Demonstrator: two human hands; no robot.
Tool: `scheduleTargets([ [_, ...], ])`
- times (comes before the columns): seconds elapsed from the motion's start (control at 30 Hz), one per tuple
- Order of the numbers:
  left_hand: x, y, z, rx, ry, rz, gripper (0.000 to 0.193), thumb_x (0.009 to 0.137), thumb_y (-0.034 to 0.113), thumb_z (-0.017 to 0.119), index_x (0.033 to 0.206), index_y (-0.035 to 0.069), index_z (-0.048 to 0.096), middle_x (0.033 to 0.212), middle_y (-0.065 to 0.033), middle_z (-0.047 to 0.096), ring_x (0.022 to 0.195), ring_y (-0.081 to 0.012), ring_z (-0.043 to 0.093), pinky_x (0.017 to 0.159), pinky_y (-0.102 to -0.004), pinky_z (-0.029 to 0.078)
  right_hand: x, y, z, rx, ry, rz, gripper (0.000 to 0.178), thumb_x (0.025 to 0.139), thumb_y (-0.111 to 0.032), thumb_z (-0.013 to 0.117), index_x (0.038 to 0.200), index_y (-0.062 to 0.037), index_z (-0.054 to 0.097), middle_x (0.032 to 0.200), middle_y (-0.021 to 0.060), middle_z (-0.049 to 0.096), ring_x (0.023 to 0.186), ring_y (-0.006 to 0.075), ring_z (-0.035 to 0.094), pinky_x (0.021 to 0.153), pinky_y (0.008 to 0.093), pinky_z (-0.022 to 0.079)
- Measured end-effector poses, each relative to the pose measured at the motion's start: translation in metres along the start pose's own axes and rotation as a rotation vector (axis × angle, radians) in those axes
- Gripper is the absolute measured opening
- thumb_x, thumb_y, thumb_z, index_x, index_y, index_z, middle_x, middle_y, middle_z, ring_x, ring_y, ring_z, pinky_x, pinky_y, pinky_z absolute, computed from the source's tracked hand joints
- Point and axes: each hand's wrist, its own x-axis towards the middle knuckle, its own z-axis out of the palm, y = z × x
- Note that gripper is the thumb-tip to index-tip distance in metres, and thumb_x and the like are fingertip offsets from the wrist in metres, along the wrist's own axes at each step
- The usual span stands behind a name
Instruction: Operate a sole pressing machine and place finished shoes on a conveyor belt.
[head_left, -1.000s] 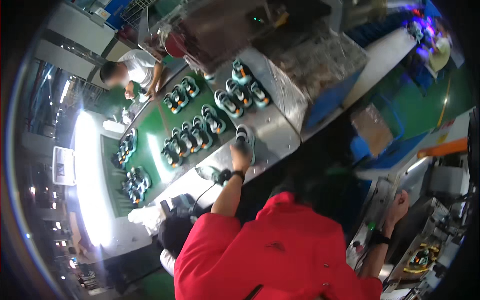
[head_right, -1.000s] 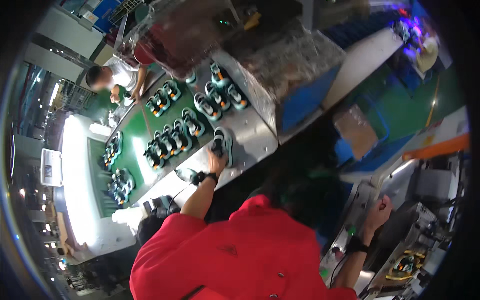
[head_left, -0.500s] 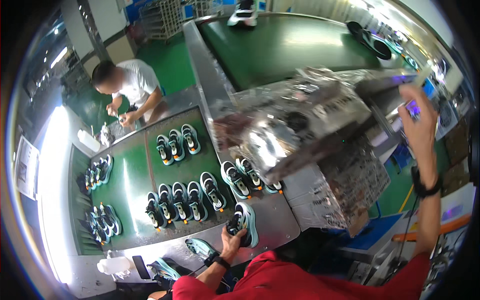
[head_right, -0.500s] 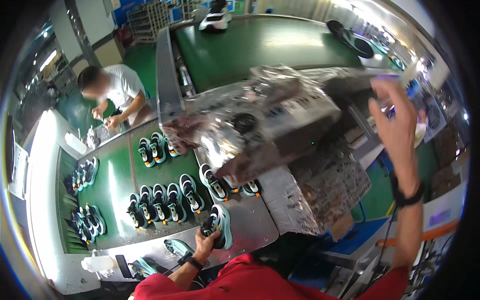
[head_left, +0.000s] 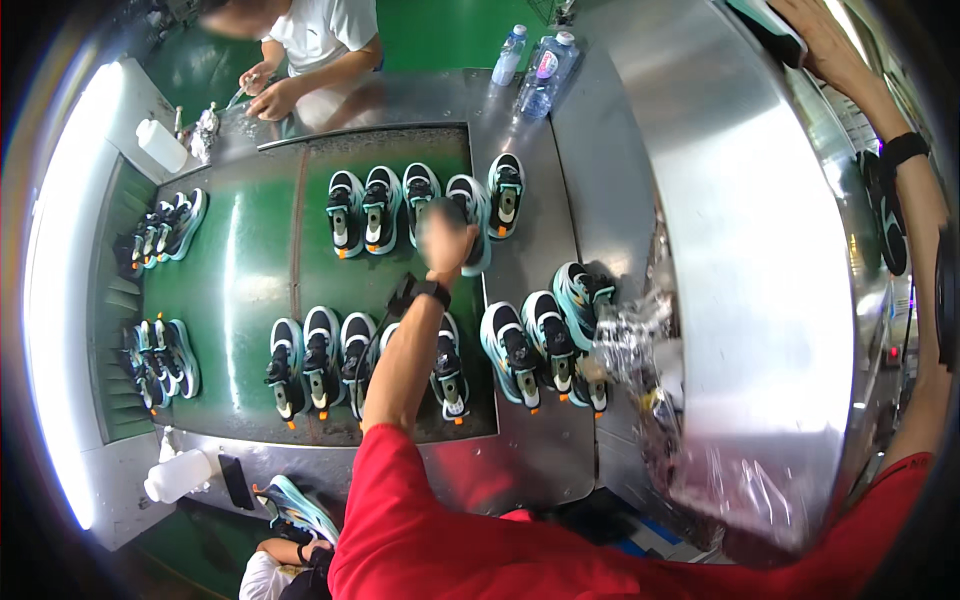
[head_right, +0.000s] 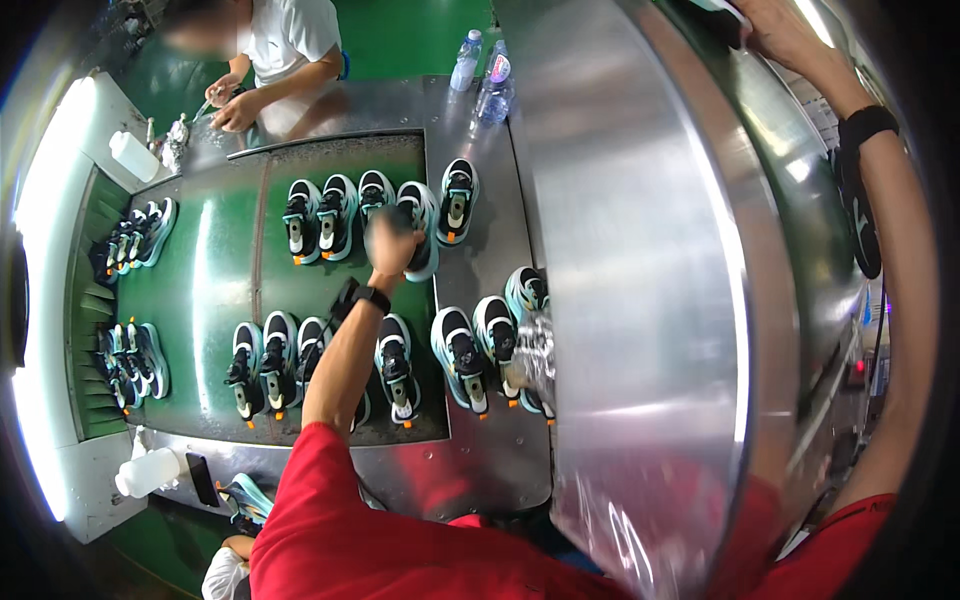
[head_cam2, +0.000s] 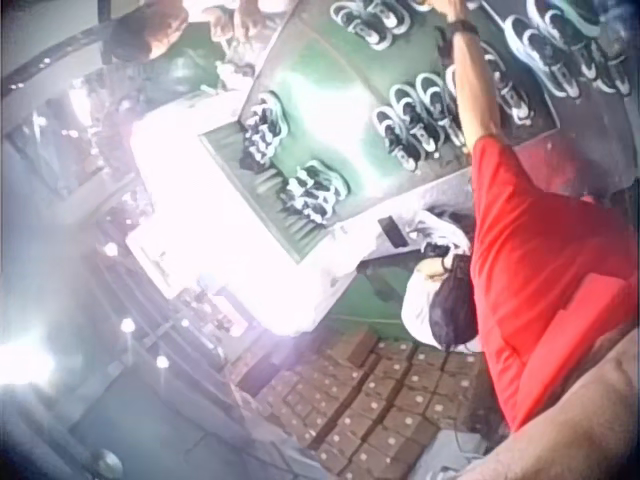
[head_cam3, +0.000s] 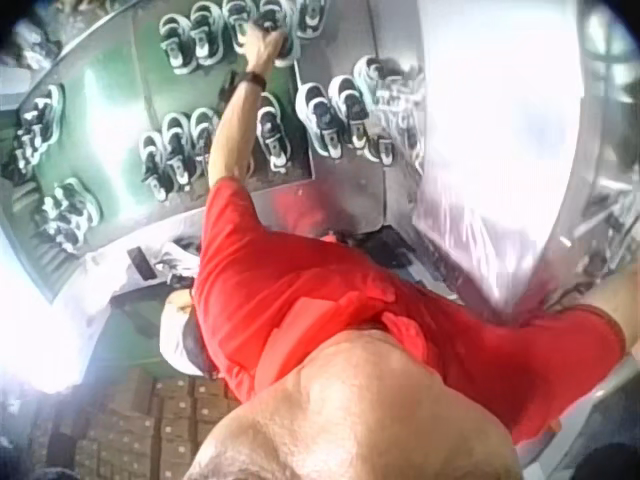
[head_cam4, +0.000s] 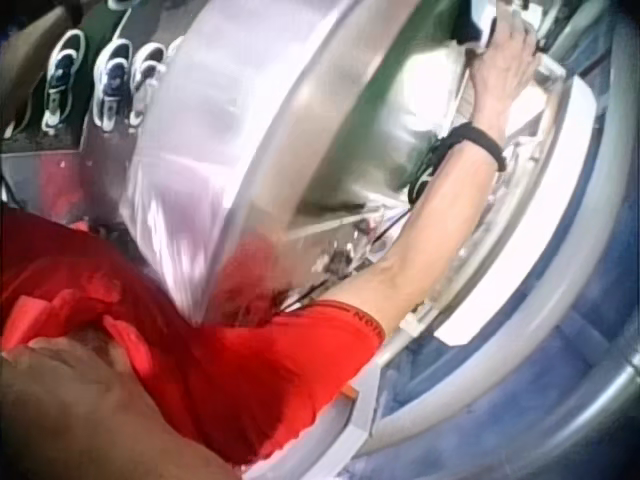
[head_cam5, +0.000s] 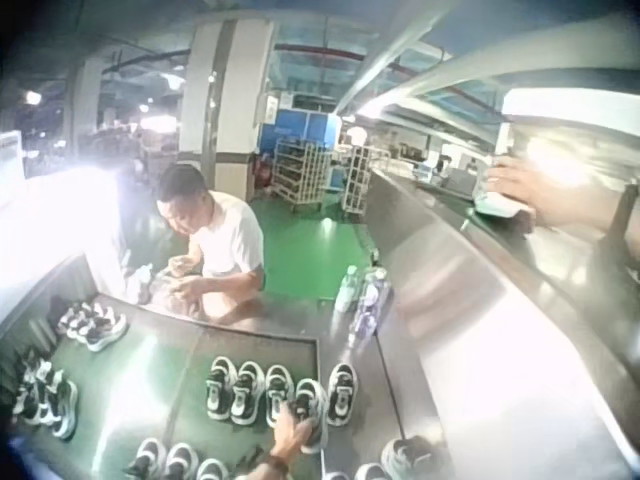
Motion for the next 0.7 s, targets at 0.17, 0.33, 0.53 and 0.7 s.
scheduleTargets([
  [0.17,0.05,-0.032,0.046,0.207,0.14,-0.038,0.077,0.082,0.021,0.062,0.143,-0.002,0.021,0.116,-0.0309,0.054,0.091,-0.0489,0.061,0.08,-0.0513,0.05,0.022,0.031,0.024,-0.105,-0.205,-0.081,0.051,0.075,-0.018,0.073,0.119,0.0036,0.059,0.108,0.022,0.063,0.097,0.0377,0.058,0.091,0.0421,0.046],
  [0.33,0.011,-0.048,0.052,-0.199,0.075,0.294,0.084,0.088,0.026,0.066,0.147,-0.007,0.016,0.143,-0.0347,0.035,0.133,-0.0424,0.038,0.107,-0.0396,0.035,-0.011,0.027,-0.034,-0.011,-0.483,0.229,0.041,0.078,-0.021,0.073,0.112,0.0002,0.063,0.102,0.0229,0.066,0.09,0.0404,0.063,0.081,0.0438,0.051],
  [0.53,-0.195,-0.019,-0.016,-0.721,-0.413,-0.074,0.054,0.09,0.017,0.066,0.133,-0.01,0.046,0.125,-0.02,0.058,0.111,-0.0223,0.058,0.095,-0.032,0.045,-0.102,-0.006,-0.039,0.574,0.013,0.553,0.034,0.072,-0.031,0.07,0.092,-0.0058,0.06,0.093,0.0165,0.06,0.087,0.0325,0.057,0.075,0.0429,0.045],
  [0.7,-0.365,0.1,-0.074,-0.764,-1.039,-0.291,0.046,0.091,0.008,0.065,0.132,-0.006,0.05,0.118,-0.0167,0.063,0.109,-0.0209,0.059,0.094,-0.0353,0.047,-0.188,-0.049,-0.179,0.496,0.109,1.01,0.06,0.068,-0.023,0.074,0.121,-0.0011,0.056,0.087,0.0182,0.068,0.076,0.0309,0.067,0.074,0.0366,0.056],
])
